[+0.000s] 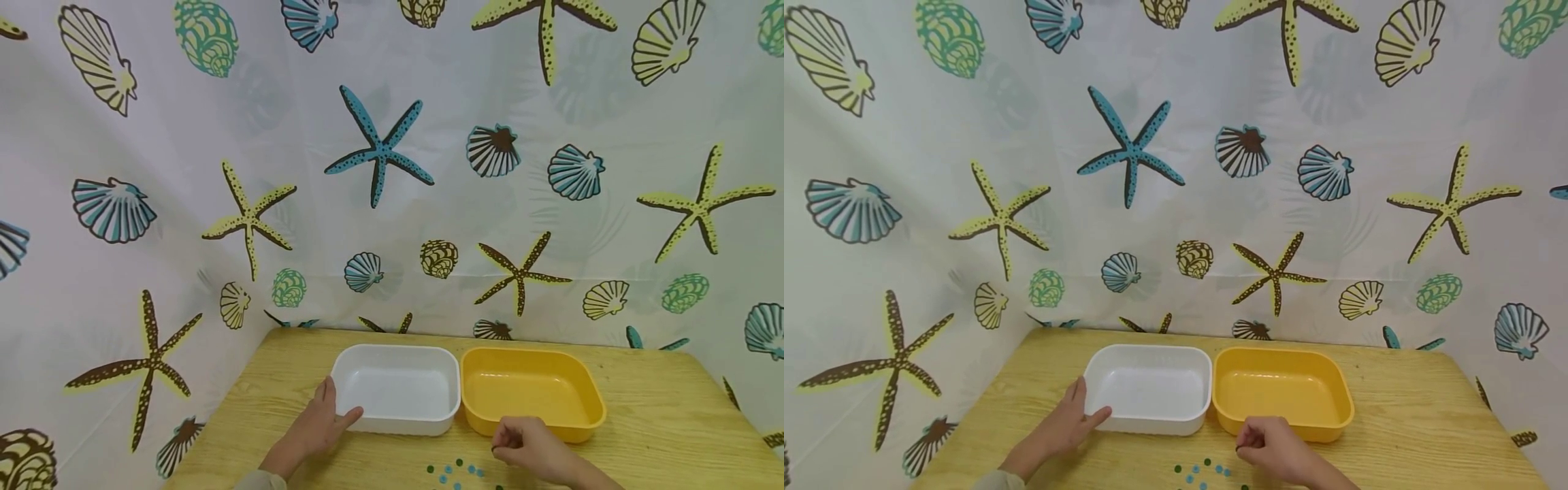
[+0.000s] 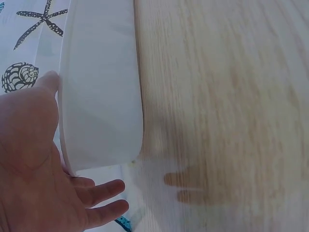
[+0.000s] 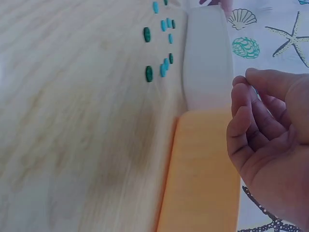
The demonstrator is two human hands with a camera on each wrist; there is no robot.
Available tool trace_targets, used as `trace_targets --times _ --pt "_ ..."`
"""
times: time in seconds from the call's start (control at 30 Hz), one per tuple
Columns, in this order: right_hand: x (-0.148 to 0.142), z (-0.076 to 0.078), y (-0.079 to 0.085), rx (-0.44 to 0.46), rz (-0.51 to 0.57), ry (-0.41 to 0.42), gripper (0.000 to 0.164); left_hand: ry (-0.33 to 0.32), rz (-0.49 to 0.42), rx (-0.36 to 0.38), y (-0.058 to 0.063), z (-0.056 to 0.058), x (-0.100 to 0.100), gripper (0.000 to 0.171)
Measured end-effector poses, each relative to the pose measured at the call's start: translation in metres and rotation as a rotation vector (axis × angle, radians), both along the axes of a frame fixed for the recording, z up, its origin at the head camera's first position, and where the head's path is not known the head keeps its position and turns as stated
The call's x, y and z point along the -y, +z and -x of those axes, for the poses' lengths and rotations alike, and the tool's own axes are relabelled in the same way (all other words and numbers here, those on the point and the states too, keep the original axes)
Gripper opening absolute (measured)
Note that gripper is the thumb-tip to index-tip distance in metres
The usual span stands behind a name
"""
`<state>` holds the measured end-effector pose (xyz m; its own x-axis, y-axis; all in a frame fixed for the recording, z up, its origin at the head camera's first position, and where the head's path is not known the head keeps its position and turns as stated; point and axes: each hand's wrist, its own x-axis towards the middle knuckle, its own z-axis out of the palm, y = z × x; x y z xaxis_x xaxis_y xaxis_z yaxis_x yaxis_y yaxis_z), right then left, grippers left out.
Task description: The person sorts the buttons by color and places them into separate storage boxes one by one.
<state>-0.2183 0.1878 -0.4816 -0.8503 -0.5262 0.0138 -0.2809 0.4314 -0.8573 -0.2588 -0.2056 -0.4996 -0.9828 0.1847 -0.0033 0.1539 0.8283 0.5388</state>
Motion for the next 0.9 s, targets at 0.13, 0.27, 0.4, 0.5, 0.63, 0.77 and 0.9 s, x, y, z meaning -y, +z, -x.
trace_targets --times 0.13,0.27,0.4,0.5,0.63,0.77,0.9 --pt "0.004 0.004 0.005 0.031 0.024 -0.016 0.007 0.001 -0.01 -0.006 -0.004 0.001 0.0 0.104" --pt "0.009 0.007 0.01 0.017 0.018 -0.017 0.007 -0.001 -0.009 -0.012 -0.007 0.002 0.0 0.103" --pt "0.013 0.012 0.015 0.001 0.029 -0.017 0.009 -0.004 -0.006 -0.011 -0.005 0.001 -0.001 0.103" --pt "0.018 0.017 0.018 0.006 0.031 -0.025 0.01 -0.003 0.004 0.001 -0.004 0.001 -0.002 0.104" --pt "0.023 0.025 0.021 0.012 0.016 -0.046 0.007 0.003 0.019 0.012 -0.002 0.0 -0.003 0.103" --pt "0.028 0.034 0.025 0.011 0.008 -0.067 0.007 0.004 0.029 0.007 -0.002 -0.002 -0.004 0.101" --pt "0.035 0.043 0.028 -0.005 0.008 -0.067 0.007 0.002 0.037 -0.012 -0.001 -0.003 -0.003 0.099"
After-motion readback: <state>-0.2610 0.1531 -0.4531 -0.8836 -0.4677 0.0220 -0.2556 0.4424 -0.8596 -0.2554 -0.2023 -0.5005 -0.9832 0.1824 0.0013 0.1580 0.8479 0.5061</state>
